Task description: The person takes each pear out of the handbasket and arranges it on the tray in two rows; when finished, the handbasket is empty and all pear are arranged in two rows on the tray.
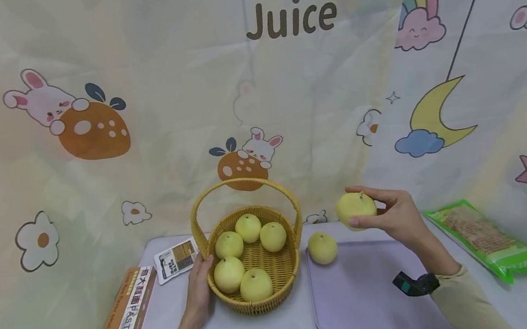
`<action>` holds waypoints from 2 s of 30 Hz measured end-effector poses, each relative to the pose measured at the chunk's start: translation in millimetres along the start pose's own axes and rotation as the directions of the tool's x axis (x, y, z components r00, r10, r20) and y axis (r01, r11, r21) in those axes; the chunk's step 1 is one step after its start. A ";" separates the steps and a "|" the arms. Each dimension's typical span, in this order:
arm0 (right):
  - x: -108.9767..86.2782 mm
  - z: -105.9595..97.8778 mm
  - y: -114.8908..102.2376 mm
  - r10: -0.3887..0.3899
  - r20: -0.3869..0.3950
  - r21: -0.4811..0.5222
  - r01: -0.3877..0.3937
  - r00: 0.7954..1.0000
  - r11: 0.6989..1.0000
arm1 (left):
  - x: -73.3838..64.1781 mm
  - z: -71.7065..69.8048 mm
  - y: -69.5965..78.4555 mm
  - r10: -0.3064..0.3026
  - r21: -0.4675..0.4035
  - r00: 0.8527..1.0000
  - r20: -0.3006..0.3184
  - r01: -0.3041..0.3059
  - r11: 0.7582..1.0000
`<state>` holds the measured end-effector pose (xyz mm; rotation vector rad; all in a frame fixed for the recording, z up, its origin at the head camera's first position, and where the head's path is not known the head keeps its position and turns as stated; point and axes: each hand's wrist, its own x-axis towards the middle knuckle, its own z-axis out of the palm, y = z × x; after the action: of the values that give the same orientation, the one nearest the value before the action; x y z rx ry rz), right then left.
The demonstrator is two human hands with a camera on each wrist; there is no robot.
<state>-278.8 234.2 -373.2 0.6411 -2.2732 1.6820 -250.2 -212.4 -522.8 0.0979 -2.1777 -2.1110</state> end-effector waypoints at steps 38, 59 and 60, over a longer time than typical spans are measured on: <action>-30.5 14.5 118.5 0.269 0.047 -0.273 -0.247 0.962 0.930 | 2.2 0.7 -0.8 0.022 -0.030 1.000 -0.007 -0.023 0.999; -34.8 18.5 126.3 0.190 0.095 -0.262 -0.160 0.977 0.952 | -1.2 0.5 -1.1 0.013 0.009 1.000 -0.008 -0.012 1.000; -34.4 18.8 126.2 0.190 0.095 -0.257 -0.160 0.977 0.953 | -1.1 0.1 -1.3 0.014 0.013 1.000 -0.008 -0.014 1.000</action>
<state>-308.1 253.7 -500.5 0.5080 -2.6396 1.4273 -249.1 -212.2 -524.2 0.0917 -2.1814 -2.0863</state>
